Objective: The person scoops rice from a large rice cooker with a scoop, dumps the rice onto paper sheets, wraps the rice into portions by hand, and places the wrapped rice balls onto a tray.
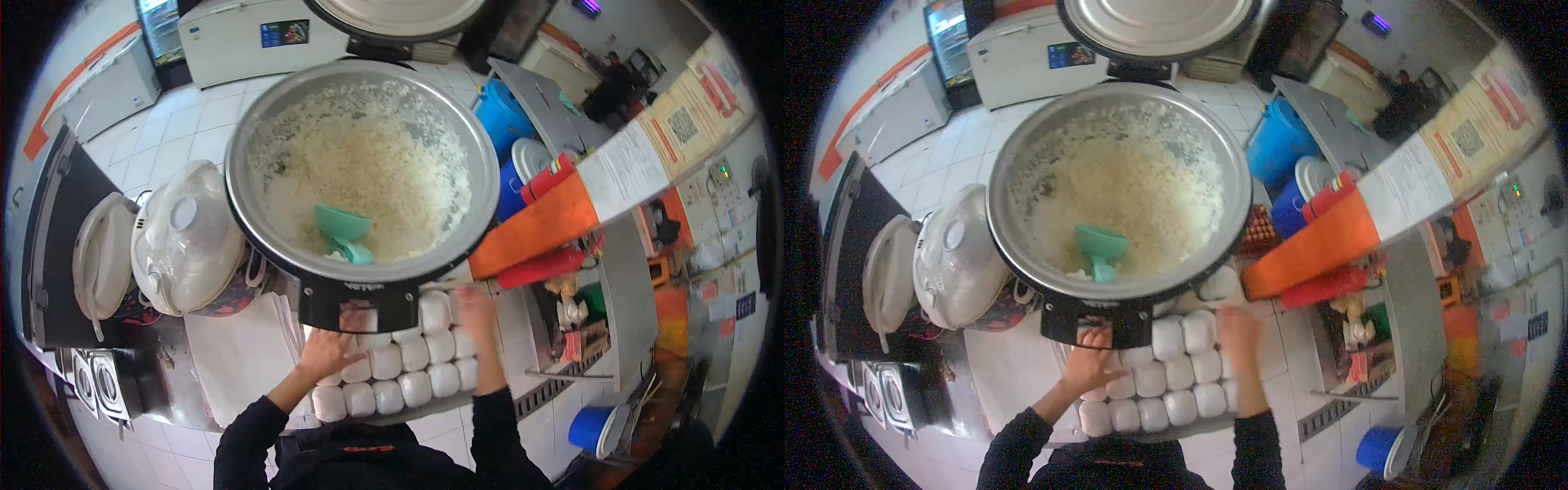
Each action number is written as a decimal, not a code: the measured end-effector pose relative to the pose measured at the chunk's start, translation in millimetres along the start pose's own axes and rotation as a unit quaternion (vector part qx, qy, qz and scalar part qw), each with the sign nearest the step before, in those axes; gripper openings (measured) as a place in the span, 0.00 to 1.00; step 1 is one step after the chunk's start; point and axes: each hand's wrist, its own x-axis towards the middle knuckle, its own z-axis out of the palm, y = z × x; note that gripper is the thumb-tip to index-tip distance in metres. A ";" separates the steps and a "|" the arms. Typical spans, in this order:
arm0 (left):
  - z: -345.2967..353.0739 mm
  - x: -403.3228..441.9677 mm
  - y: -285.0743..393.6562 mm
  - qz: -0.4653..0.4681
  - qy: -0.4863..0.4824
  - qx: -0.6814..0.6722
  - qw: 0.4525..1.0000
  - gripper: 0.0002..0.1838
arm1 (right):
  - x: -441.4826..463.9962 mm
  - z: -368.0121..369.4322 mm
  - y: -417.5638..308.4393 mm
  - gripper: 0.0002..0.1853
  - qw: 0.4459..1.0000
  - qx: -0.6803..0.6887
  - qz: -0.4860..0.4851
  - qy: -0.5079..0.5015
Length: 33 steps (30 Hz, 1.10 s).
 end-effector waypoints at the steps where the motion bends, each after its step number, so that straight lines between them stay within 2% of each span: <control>1: -0.9 -2.3 2.9 -0.003 0.019 -0.022 1.000 0.35 | 19.3 -26.0 0.4 0.17 0.989 0.116 0.072 0.055; 2: -1.9 -5.6 5.9 -0.004 0.037 -0.044 0.998 0.35 | 39.1 -87.1 -40.9 0.14 0.979 0.157 0.097 0.086; 4: -5.9 -13.3 12.9 -0.030 0.054 -0.048 0.997 0.34 | 76.4 -147.1 -89.2 0.11 0.955 0.224 -0.034 0.192; 6: -8.4 -20.3 15.0 -0.048 0.070 -0.056 0.995 0.33 | 113.7 -176.6 -145.8 0.10 0.956 0.108 -0.247 0.119; 8: -7.0 -30.7 15.6 -0.073 0.118 -0.055 0.989 0.31 | 161.2 -149.4 -186.8 0.12 0.897 0.127 -0.415 -0.090; 9: -0.3 -40.4 15.4 -0.111 0.114 -0.085 0.984 0.30 | 184.8 -130.3 -206.1 0.15 0.881 -0.016 -0.393 -0.264; 10: -1.4 -45.2 13.9 -0.109 0.118 -0.085 0.983 0.30 | 201.0 -107.8 -220.9 0.19 0.820 -0.159 -0.349 -0.424; 12: -11.4 -56.4 10.2 -0.145 0.154 -0.106 0.971 0.29 | 215.0 -60.4 -237.2 0.31 0.702 -0.266 -0.166 -0.639; 14: -13.3 -77.1 -2.8 -0.167 0.168 -0.119 0.964 0.27 | 209.3 -27.4 -235.8 0.38 0.660 -0.296 -0.110 -0.682; 16: -16.0 -101.5 -16.6 -0.262 0.200 -0.111 0.938 0.25 | 190.7 -27.1 -237.5 0.36 0.691 -0.230 -0.077 -0.681; 17: -17.1 -112.9 -24.1 -0.263 0.205 -0.114 0.936 0.25 | 183.5 -31.4 -238.4 0.36 0.691 -0.236 -0.078 -0.679; 19: -18.5 -132.5 -41.8 -0.344 0.203 -0.045 0.916 0.24 | 170.2 -45.7 -243.6 0.34 0.773 -0.033 -0.048 -0.631; 22: -20.7 -145.9 -63.9 -0.367 0.216 -0.020 0.904 0.23 | 159.8 -44.0 -258.2 0.29 0.808 -0.036 0.011 -0.588; 25: -27.0 -139.4 -71.3 -0.365 0.214 -0.029 0.906 0.23 | 161.0 -40.4 -257.7 0.25 0.814 -0.062 0.032 -0.576; 29: -28.9 -132.2 -70.5 -0.359 0.218 -0.065 0.905 0.22 | 218.1 -54.5 -224.2 0.27 0.812 0.072 0.073 -0.575; 30: -26.3 -131.2 -71.0 -0.358 0.217 -0.068 0.906 0.22 | 235.8 -53.5 -213.5 0.25 0.898 -0.043 -0.078 -0.432; 31: -22.0 -129.6 -71.2 -0.357 0.219 -0.081 0.904 0.21 | 246.2 -60.1 -217.6 0.24 0.925 -0.156 -0.225 -0.262; 33: -16.5 -125.5 -69.9 -0.353 0.220 -0.096 0.904 0.21 | 258.8 -76.5 -235.8 0.17 0.939 -0.215 -0.231 -0.134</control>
